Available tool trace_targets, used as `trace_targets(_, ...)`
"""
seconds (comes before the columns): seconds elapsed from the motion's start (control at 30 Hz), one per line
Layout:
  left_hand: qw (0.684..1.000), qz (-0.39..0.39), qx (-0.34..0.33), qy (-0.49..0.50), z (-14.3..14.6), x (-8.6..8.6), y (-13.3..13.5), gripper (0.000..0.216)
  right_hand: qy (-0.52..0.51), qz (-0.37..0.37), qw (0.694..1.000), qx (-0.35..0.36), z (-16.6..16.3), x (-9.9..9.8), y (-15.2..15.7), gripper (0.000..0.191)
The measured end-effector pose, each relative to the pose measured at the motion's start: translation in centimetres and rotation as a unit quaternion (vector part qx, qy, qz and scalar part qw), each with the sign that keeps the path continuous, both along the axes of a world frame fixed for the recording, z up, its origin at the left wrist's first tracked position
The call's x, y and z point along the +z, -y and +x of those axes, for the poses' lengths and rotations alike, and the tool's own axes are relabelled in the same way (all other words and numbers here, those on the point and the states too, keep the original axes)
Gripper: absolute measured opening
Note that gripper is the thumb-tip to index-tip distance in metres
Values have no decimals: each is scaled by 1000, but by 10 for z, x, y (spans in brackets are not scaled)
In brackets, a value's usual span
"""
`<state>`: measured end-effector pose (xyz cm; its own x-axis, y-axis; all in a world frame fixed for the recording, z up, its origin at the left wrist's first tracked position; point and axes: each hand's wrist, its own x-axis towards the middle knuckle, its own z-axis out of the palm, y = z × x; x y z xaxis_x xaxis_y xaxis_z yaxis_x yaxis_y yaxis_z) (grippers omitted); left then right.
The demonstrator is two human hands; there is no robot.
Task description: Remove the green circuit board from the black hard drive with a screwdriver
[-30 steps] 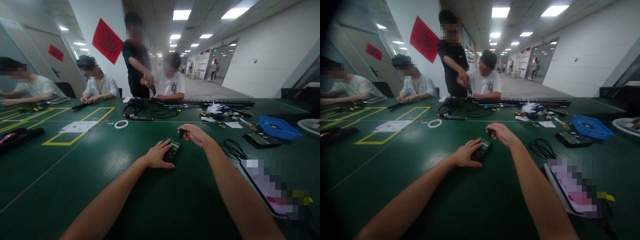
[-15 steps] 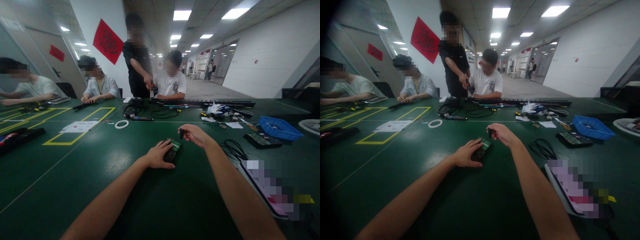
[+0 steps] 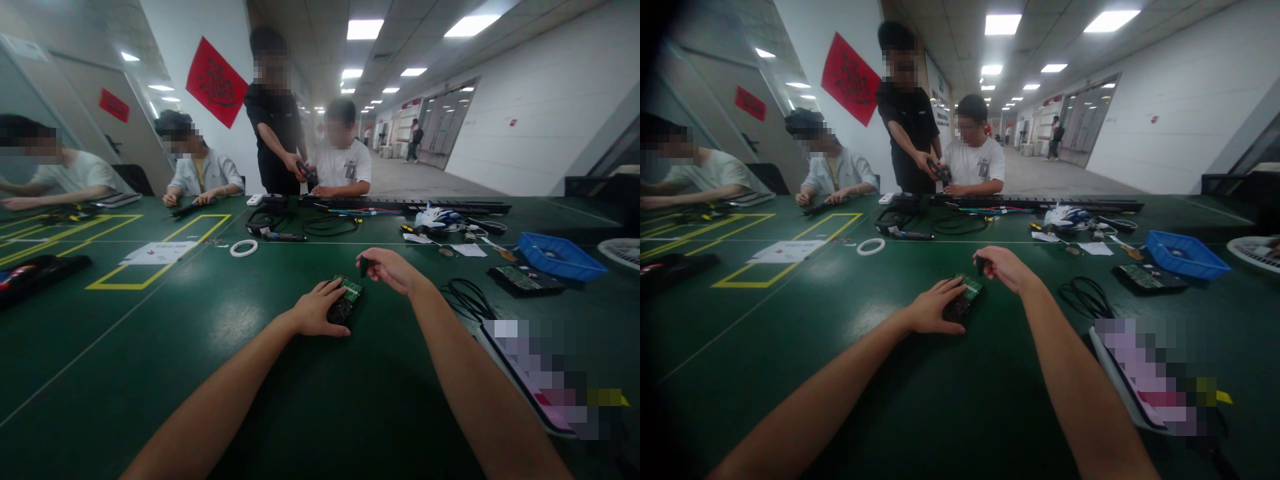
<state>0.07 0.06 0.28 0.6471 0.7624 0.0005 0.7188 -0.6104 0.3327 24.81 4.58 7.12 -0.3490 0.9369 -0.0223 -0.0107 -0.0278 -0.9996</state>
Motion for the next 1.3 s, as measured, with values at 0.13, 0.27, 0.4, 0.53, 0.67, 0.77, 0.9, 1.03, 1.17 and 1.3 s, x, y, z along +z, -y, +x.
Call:
trace_targets(0.13, 1000, -2, 2, 2, 0, 0, 0, 117, -1, 3, 1000, 1, -1, 1, 1, 19)
trace_targets(0.27, 1000, -4, 4, 2, 0, 0, 0, 116, -3, 3, 1000, 0, -1, 2, 2, 18)
trace_targets(0.4, 1000, 0, 3, 4, 0, -1, -1, 117, -4, 1, 1000, 1, -1, 0, 1, 17)
trace_targets(0.53, 1000, 4, 1, 3, -1, -2, -1, 117, -6, 2, 1000, 1, 0, -2, -1, 18)
trace_targets(0.67, 1000, 3, 2, 0, 0, -1, 0, 118, -7, -2, 1000, 0, 0, -2, -1, 18)
trace_targets(0.77, 1000, -1, 4, -5, 0, 0, 0, 118, -10, -6, 1000, 2, 0, -1, 1, 17)
trace_targets(0.9, 1000, 0, 3, -6, 0, 0, 0, 118, -16, -15, 1000, 4, 0, 0, 2, 17)
trace_targets(1.03, 1000, 4, -1, -3, -1, -1, 0, 118, -17, -17, 1000, 1, 0, 0, 1, 17)
trace_targets(1.17, 1000, 1, 1, -6, 0, -1, -1, 118, -17, -14, 1000, -1, -1, 0, 2, 17)
trace_targets(1.3, 1000, 3, 1, -2, -1, 0, 0, 118, -17, -16, 1000, -1, -2, 0, 3, 16)
